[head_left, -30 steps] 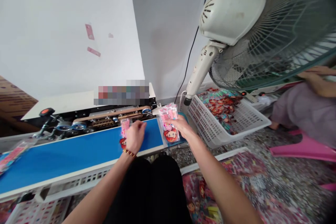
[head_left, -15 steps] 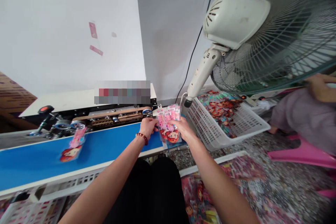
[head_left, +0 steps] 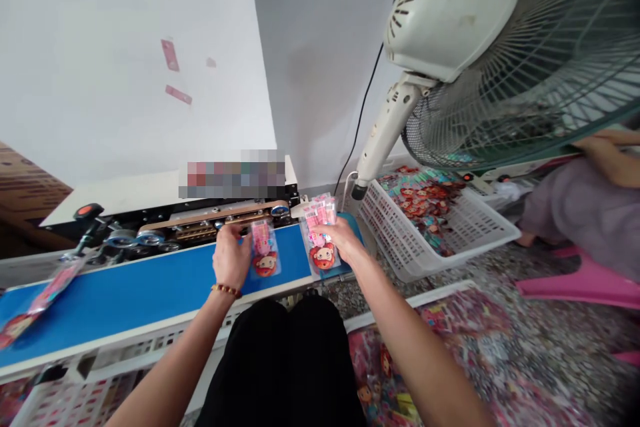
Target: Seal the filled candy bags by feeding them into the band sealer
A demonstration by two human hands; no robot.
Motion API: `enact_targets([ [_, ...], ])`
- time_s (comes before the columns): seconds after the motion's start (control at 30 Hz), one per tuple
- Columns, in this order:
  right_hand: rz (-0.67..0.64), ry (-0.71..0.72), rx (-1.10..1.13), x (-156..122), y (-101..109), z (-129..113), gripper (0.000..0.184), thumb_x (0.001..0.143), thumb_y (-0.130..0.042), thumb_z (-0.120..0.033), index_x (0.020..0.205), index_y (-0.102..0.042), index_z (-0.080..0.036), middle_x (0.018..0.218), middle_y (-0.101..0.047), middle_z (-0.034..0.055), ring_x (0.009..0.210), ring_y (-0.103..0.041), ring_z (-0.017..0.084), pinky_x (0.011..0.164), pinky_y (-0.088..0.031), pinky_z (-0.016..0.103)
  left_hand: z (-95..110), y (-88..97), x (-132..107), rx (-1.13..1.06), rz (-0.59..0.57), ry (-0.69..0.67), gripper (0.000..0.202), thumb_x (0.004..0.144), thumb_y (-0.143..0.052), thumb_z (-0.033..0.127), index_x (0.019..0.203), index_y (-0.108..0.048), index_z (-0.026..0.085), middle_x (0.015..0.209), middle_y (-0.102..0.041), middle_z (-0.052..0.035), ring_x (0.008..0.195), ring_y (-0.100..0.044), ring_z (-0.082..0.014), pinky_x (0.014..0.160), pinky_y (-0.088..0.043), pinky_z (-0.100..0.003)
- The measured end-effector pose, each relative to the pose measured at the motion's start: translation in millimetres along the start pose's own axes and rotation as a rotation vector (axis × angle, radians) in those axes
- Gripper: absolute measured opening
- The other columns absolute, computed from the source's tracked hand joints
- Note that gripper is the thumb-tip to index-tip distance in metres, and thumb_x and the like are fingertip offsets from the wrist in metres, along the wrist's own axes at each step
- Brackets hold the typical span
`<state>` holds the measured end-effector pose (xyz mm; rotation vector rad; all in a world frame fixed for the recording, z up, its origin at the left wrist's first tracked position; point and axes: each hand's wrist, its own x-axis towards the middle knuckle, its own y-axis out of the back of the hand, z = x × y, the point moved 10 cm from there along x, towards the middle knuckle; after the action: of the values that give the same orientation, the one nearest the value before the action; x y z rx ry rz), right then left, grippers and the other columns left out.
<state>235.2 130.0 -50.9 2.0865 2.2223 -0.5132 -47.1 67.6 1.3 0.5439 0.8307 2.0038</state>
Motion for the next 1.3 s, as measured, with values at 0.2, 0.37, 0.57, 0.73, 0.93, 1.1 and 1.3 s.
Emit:
enact_targets([
  [0.2, -0.054, 0.003, 0.008, 1.1, -10.3, 0.0, 0.043, 0.047, -0.090, -0.037, 0.081, -0.076, -0.016, 0.075, -0.077, 0.0043, 0.071, -0.071, 0.023, 0.075, -0.054, 0.035, 49.7, -92.0, -31.7, -0.336, -0.499, 0.010, 0.028, 0.093, -0.056, 0.040, 0.078, -0.064, 0.018, 0.072, -0.066, -0.0037, 0.048, -0.052, -0.0116, 0.049, -0.036, -0.024],
  [0.37, -0.020, -0.008, 0.008, 0.3, -0.7, 1.1, 0.047, 0.048, -0.092, -0.040, 0.086, -0.076, -0.017, 0.078, -0.078, 0.0046, 0.076, -0.073, 0.025, 0.078, -0.056, 0.037, 57.7, -123.4, -27.2, -0.478, -0.556, 0.265, 0.023, 0.084, -0.064, 0.029, 0.066, -0.059, 0.016, 0.047, -0.047, 0.0034, 0.038, -0.040, -0.0084, 0.041, -0.022, -0.021],
  [0.57, 0.035, -0.042, 0.071, -2.4, 19.6, 0.6, 0.040, 0.049, -0.090, -0.038, 0.079, -0.072, -0.017, 0.072, -0.076, 0.0057, 0.071, -0.074, 0.026, 0.068, -0.056, 0.033, 36.2, -108.2, -3.9, -0.381, -0.480, 0.274, 0.020, 0.077, -0.065, 0.022, 0.059, -0.059, 0.016, 0.042, -0.047, 0.0023, 0.036, -0.036, -0.0085, 0.040, -0.022, -0.022],
  [0.73, -0.023, -0.099, 0.119, -4.0, 10.8, 7.9, 0.031, 0.058, -0.083, -0.034, 0.082, -0.070, -0.018, 0.069, -0.074, 0.0033, 0.065, -0.073, 0.023, 0.061, -0.055, 0.030, 7.0, -80.8, 10.4, -0.294, -0.411, 0.264, 0.019, 0.077, -0.062, 0.024, 0.060, -0.062, 0.017, 0.040, -0.046, 0.0014, 0.036, -0.035, -0.0103, 0.041, -0.023, -0.024],
  [0.93, -0.069, -0.085, 0.110, -4.0, -4.1, 8.2, 0.029, 0.052, -0.083, -0.027, 0.076, -0.072, -0.017, 0.069, -0.075, 0.0020, 0.060, -0.067, 0.017, 0.059, -0.052, 0.026, -30.2, -6.0, 13.4, -0.035, -0.148, 0.112, 0.018, 0.083, -0.063, 0.035, 0.083, -0.069, 0.018, 0.068, -0.069, -0.0055, 0.058, -0.061, -0.0191, 0.054, -0.040, -0.026],
  [1.1, -0.110, -0.094, 0.132, -7.4, -11.6, 5.1, 0.038, 0.048, -0.089, -0.028, 0.082, -0.075, -0.017, 0.076, -0.078, 0.0039, 0.065, -0.069, 0.019, 0.064, -0.054, 0.028, 12.1, -22.7, -14.9, -0.112, -0.147, -0.058, 0.020, 0.089, -0.060, 0.039, 0.087, -0.067, 0.020, 0.087, -0.073, -0.0067, 0.072, -0.066, -0.0197, 0.061, -0.044, -0.025],
  [1.3, -0.081, -0.067, 0.078, -8.6, -8.7, 4.5, 0.047, 0.043, -0.095, -0.035, 0.081, -0.074, -0.017, 0.074, -0.077, 0.0037, 0.068, -0.071, 0.023, 0.067, -0.054, 0.031, 61.0, -117.4, -37.3, -0.503, -0.577, 0.215, 0.024, 0.087, -0.064, 0.037, 0.074, -0.061, 0.017, 0.046, -0.050, 0.0028, 0.039, -0.046, -0.0103, 0.042, -0.023, -0.021],
])
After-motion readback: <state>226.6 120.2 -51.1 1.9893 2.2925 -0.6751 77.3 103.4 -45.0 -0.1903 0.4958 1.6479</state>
